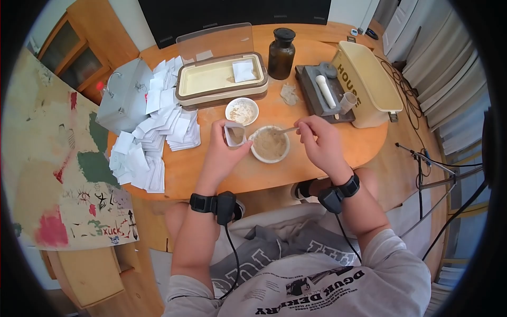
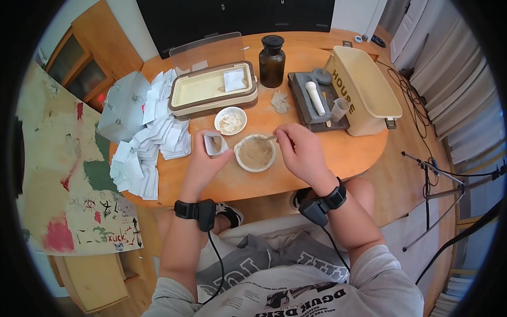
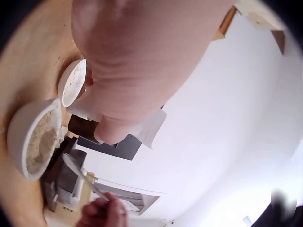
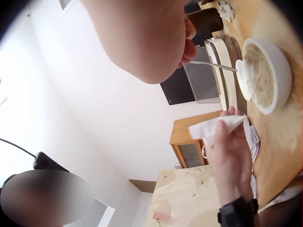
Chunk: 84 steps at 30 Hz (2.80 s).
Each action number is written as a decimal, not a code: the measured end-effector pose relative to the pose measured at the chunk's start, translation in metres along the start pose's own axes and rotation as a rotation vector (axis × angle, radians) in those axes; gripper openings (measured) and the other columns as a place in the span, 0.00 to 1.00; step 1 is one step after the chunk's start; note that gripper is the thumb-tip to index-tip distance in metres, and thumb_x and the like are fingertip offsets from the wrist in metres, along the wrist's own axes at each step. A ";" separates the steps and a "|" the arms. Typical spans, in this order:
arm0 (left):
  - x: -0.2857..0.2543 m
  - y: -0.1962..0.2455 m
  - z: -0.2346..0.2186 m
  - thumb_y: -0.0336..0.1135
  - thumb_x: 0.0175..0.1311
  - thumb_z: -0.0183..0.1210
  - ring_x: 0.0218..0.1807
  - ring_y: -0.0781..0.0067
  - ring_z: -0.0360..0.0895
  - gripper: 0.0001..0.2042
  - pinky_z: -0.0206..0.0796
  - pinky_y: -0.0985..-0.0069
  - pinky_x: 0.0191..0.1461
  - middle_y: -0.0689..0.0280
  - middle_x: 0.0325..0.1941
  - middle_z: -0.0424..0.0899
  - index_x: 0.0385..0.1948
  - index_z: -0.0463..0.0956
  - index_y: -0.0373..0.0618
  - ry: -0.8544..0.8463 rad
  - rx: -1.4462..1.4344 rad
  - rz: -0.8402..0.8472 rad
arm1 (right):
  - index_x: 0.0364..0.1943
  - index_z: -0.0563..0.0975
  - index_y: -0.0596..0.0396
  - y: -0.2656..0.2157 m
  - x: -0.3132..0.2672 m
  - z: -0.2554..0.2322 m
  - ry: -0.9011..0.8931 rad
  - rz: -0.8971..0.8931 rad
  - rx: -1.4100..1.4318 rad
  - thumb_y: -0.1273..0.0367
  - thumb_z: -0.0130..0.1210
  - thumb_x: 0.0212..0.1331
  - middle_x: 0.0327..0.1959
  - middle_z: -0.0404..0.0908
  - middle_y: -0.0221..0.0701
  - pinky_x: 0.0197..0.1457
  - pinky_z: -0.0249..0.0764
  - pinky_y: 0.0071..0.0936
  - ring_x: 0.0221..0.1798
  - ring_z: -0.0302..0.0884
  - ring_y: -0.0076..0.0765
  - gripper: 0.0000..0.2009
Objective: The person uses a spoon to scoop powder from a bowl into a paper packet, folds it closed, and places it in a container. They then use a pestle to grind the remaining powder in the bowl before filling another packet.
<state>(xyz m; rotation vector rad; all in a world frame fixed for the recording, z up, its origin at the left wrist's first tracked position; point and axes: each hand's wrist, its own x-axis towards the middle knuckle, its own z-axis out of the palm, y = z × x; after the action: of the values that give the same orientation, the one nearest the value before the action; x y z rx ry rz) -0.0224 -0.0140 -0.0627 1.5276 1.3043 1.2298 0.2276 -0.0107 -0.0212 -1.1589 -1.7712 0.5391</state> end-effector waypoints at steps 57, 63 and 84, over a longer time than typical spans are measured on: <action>-0.008 0.005 0.011 0.43 0.80 0.47 0.47 0.71 0.84 0.18 0.82 0.73 0.42 0.60 0.50 0.83 0.58 0.73 0.38 -0.388 -0.529 -0.431 | 0.52 0.82 0.59 0.001 -0.013 0.025 -0.303 -0.022 0.244 0.74 0.58 0.65 0.43 0.86 0.38 0.47 0.77 0.26 0.41 0.81 0.31 0.12; -0.011 0.003 0.015 0.41 0.80 0.47 0.46 0.70 0.84 0.18 0.82 0.73 0.39 0.61 0.50 0.84 0.61 0.72 0.39 -0.506 -0.464 -0.421 | 0.52 0.81 0.60 0.006 -0.017 0.031 -0.284 0.262 0.216 0.70 0.57 0.68 0.37 0.86 0.40 0.40 0.78 0.27 0.32 0.81 0.31 0.13; -0.016 0.018 0.016 0.29 0.74 0.53 0.61 0.72 0.74 0.14 0.66 0.75 0.64 0.63 0.56 0.80 0.57 0.76 0.36 -0.263 -0.191 0.066 | 0.50 0.82 0.58 -0.004 -0.015 0.022 -0.222 -0.038 0.270 0.71 0.55 0.68 0.45 0.84 0.40 0.42 0.77 0.30 0.37 0.81 0.38 0.11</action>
<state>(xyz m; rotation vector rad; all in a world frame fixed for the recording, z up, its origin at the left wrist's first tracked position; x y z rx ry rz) -0.0025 -0.0320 -0.0524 1.5435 0.9461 1.1151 0.2085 -0.0234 -0.0357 -0.9035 -1.8343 0.8829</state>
